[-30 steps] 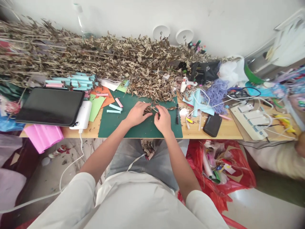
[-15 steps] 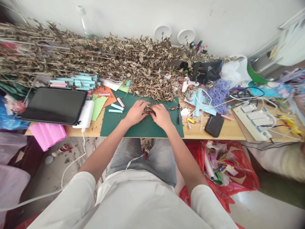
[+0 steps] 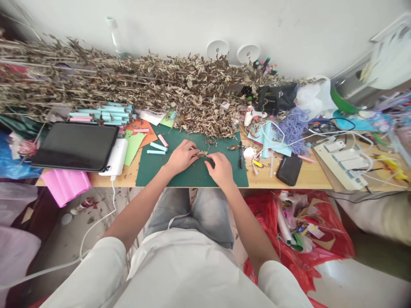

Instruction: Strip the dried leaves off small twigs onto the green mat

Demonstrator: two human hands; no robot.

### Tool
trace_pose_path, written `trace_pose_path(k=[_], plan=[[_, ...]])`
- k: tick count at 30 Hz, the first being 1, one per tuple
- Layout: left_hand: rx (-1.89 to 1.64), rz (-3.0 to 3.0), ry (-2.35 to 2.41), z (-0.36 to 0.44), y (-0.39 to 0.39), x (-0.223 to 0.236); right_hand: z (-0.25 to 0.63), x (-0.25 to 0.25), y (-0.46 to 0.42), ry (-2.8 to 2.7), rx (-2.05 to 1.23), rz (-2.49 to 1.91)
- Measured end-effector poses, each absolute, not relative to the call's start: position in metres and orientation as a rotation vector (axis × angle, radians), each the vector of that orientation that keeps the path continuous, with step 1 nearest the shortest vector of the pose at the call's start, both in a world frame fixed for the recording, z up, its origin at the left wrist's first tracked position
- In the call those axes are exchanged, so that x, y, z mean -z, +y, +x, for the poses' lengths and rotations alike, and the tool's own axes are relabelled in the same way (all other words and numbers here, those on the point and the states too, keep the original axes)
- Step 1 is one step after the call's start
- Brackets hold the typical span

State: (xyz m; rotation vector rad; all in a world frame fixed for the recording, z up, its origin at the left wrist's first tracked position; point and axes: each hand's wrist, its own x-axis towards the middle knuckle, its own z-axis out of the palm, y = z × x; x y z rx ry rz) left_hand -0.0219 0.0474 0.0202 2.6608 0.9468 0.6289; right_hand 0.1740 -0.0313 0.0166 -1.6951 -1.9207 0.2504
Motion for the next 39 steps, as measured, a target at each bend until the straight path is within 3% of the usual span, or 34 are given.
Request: trace_pose_path(k=[15,23,30,39], plan=[[-0.686,2.601,1.126,-0.011,0.036,-0.011,0.189,-0.016,0.011,-1.969,-0.03,-1.818],[-0.731,2.58,1.176,-0.013,0.035,-0.006,0.172,-0.023,-0.001,-1.896,-0.353,-1.444],[-0.661,2.651,1.219,-0.011,0.033,-0.006,0.159,-0.001,0.003,-2.004,-0.231,-1.609],[-0.641,2.657,1.324,-0.01,0.03,-0.006,0.17,-0.008,0.0,-2.162,-0.191,-1.56]])
